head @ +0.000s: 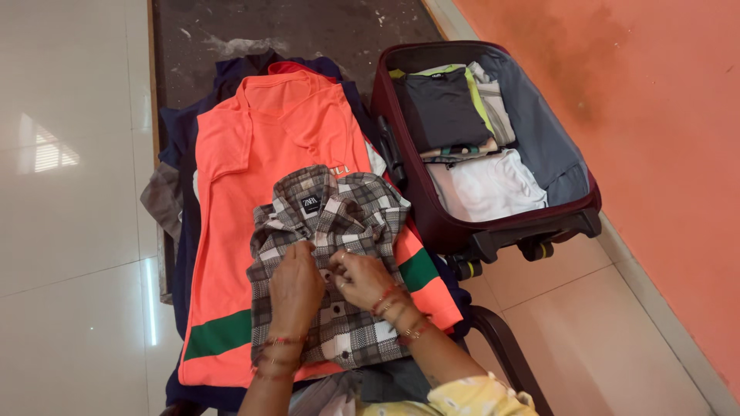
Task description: The person buttons a plaid shirt, lays it on top of other clothing, and then places a white collared shirt into an open suitcase.
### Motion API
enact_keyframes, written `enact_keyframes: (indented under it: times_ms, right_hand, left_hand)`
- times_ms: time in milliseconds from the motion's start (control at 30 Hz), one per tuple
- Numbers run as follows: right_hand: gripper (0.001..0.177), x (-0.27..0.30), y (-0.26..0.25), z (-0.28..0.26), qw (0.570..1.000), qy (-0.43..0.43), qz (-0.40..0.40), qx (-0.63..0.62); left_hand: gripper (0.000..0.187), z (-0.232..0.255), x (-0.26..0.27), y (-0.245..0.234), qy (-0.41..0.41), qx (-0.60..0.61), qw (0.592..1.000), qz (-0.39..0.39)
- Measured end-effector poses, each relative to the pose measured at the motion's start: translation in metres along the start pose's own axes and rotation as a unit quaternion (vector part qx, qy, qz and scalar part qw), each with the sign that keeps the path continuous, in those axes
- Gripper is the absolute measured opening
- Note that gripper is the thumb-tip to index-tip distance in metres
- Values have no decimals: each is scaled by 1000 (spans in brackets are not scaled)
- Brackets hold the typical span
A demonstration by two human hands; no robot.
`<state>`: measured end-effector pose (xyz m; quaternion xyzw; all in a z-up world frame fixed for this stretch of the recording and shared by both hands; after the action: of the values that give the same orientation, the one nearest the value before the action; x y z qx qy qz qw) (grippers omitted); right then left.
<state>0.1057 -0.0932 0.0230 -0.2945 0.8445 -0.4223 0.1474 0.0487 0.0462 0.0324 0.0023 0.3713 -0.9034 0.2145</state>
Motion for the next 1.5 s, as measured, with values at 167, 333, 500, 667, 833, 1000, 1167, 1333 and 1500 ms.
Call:
enact_keyframes:
  times_ms: [167,333,500,667,833,1000,1167,1333,1500]
  right_hand:
    - [22,-6,62,57,997,45,-21,-61]
    - [35,-1,65,63,991,76,-13,-111]
    - [44,5,45,34,990,99,-17,-102]
    - [25,2,58,53,991,58,12,-118]
    - [17,-2,83,86,972,87,21,-216]
    - [19,-5,98,101,919,97,0,-382]
    - [22,-3,96,101,922,91,-32,-376]
    - [21,-5,93,98,929,96,-39,-355]
    - [20,1,70,75,979,99,43,-172]
  left_hand:
    - [27,-51,12,40,-99,86,991,-6]
    - [31,-53,18,44,-130,118,984,-26]
    - [29,-65,11,49,-155,283,945,-55]
    - [23,-49,17,40,-72,255,964,-10]
    - [28,-18,26,20,-51,165,985,-10]
    - [23,5,34,12,107,72,992,14]
    - [10,-11,37,22,88,76,993,-11]
    - [12,-20,36,22,74,140,987,1]
    - [14,-22,39,12,5,178,983,50]
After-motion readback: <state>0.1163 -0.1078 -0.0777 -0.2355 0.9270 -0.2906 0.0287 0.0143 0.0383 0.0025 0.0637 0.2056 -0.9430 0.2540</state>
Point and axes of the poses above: each hand's wrist, its own x-axis away from the middle knuckle, its own y-axis out of the palm, z = x × y, the point moved 5 cm from there along -x, towards the middle knuckle, and after that the axes turned 11 degrees about x, right-handed, at the moved point
